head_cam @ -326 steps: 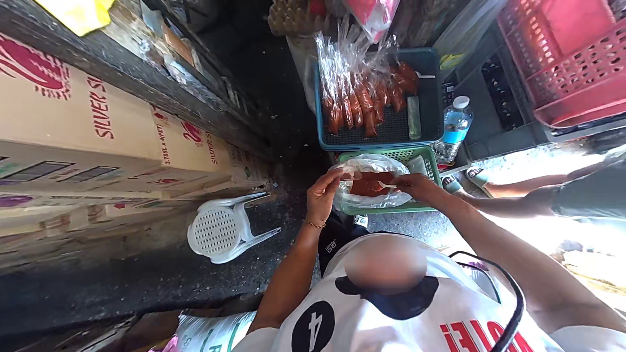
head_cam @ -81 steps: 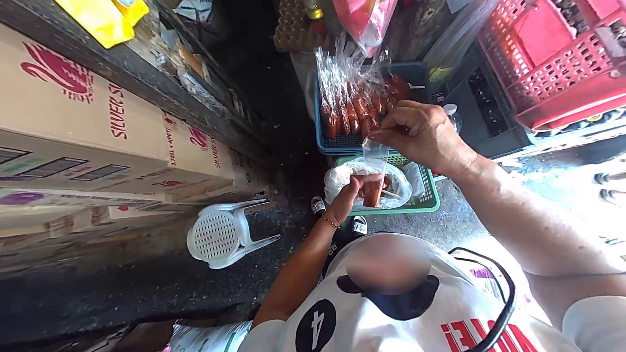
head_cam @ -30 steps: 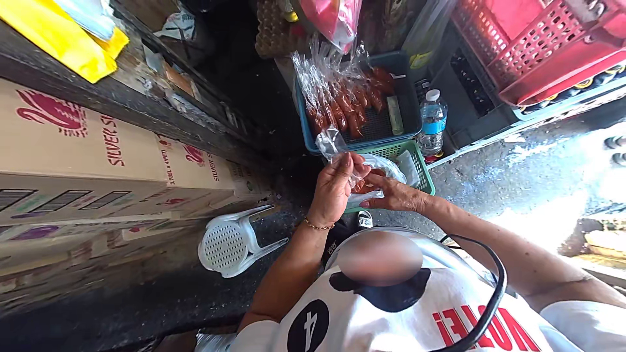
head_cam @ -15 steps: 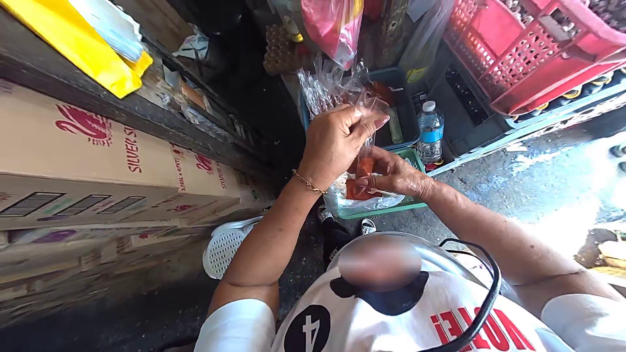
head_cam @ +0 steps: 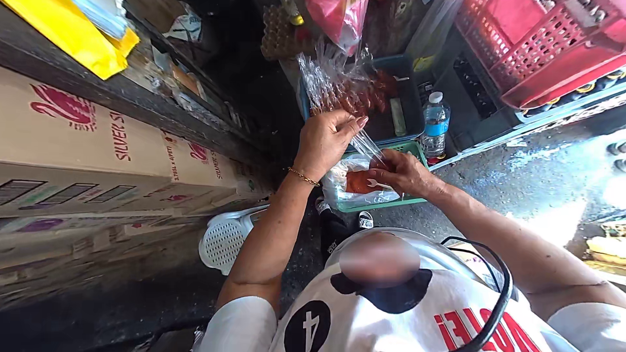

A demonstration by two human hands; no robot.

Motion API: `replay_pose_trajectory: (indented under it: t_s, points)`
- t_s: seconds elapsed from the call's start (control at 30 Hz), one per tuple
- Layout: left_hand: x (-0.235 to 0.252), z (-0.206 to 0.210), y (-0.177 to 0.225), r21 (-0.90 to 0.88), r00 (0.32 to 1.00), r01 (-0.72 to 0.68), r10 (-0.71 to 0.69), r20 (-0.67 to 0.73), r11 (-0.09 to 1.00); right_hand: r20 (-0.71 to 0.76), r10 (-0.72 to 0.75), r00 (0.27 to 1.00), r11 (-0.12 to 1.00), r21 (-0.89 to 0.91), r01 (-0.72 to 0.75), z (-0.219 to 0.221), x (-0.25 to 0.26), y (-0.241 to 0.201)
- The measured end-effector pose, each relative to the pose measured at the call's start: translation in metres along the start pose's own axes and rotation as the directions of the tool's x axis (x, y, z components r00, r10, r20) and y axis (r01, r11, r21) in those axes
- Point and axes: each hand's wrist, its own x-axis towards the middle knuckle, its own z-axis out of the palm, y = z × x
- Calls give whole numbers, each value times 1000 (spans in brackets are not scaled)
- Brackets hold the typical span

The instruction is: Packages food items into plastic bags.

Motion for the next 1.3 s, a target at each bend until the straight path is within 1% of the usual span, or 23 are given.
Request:
replay_pose_trajectory:
  t_s: [0.1, 0.23, 0.3, 0.43, 0.53, 0.67, 0.73, 0.8, 0.87, 0.97, 1.07, 1.13, 1.2, 1.3]
  points:
    - [-5, 10, -22, 6, 989, 124, -124, 76, 992, 25, 61, 998, 983, -177, -56, -4, -11, 19]
    - [-13, 31, -48, 47, 962, 217, -221, 158, 975, 85, 142, 986, 939, -326, -108, -6, -22, 27]
    - [-16, 41, -60, 47, 949, 244, -249, 193, 969, 114, 186, 976, 917, -376, -131, -5, -25, 31]
    - [-22, 55, -81, 17, 926, 285, -280, 254, 958, 152, 226, 962, 884, -447, -137, -5, -30, 48]
    - [-24, 66, -89, 7, 913, 304, -294, 282, 952, 203, 282, 938, 863, -480, -155, -10, -29, 47]
    - [-29, 79, -106, 6, 910, 332, -322, 261, 943, 208, 323, 923, 829, -533, -170, -11, -28, 54]
    - [-42, 75, -116, 22, 921, 329, -326, 215, 944, 186, 405, 895, 794, -557, -243, -4, -29, 55]
    - [-50, 76, -118, 3, 931, 319, -314, 186, 948, 154, 481, 863, 756, -571, -320, -10, -36, 47]
    - [-51, 79, -119, -9, 931, 321, -314, 186, 947, 150, 536, 831, 724, -589, -360, -20, -40, 40]
    - [-68, 73, -132, -13, 917, 364, -357, 176, 931, 187, 574, 798, 685, -643, -342, -28, -37, 45]
    - [-86, 75, -145, -28, 895, 409, -395, 207, 912, 193, 630, 752, 625, -701, -344, -34, -35, 47]
    - [-93, 79, -146, -36, 876, 447, -429, 219, 894, 201, 668, 717, 577, -748, -327, -37, -34, 45]
    - [-100, 83, -146, -39, 865, 471, -453, 218, 881, 210, 681, 701, 549, -781, -299, -37, -31, 44]
    - [-104, 92, -143, -24, 847, 488, -467, 253, 872, 199, 719, 666, 499, -815, -294, -36, -25, 40]
